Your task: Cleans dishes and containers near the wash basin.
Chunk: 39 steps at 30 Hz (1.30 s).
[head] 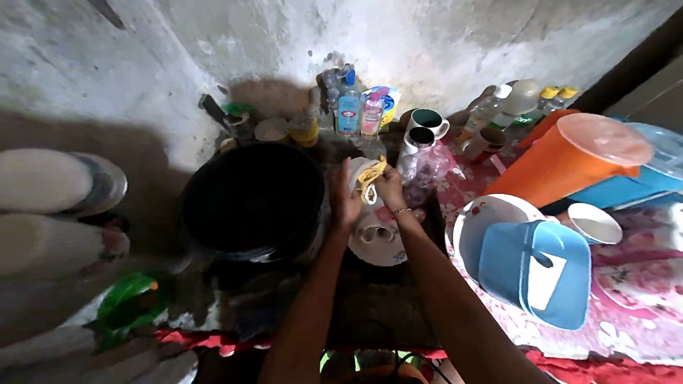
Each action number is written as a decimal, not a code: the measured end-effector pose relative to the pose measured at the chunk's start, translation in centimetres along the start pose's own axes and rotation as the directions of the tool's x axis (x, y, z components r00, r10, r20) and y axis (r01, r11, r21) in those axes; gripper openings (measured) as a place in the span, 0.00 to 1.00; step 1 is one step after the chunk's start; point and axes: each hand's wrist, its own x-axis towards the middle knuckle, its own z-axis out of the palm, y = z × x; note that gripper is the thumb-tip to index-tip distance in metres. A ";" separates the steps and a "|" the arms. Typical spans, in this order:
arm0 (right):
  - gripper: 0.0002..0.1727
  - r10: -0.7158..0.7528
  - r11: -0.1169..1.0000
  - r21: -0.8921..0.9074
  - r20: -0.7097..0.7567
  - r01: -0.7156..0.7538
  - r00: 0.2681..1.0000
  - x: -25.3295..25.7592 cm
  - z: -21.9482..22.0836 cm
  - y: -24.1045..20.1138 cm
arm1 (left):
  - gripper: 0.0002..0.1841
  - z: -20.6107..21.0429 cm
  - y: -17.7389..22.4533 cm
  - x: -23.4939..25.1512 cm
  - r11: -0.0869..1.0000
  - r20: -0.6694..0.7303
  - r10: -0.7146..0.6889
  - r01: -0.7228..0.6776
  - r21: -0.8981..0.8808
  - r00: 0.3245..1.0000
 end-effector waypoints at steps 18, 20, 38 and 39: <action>0.14 -0.022 1.000 -0.019 -0.231 0.018 0.973 -0.5 0.6 1.0 | 0.21 -15.4 -0.6 -14.3 0.597 0.338 -0.709 0.270 0.755 0.619; 0.14 -0.060 0.998 -0.013 -0.219 0.058 0.974 -0.9 0.7 0.8 | 0.19 -16.6 -1.2 -15.5 0.663 0.434 -0.650 0.186 0.725 0.624; 0.12 -0.464 0.884 0.019 -0.091 0.467 0.881 -0.3 0.5 -3.4 | 0.34 -5.6 8.1 6.0 0.811 0.547 -0.274 -0.115 0.574 0.791; 0.13 -0.415 0.908 0.020 -0.086 0.418 0.906 -0.2 0.2 -2.6 | 0.33 -5.3 7.7 6.4 0.815 0.561 -0.260 -0.133 0.564 0.786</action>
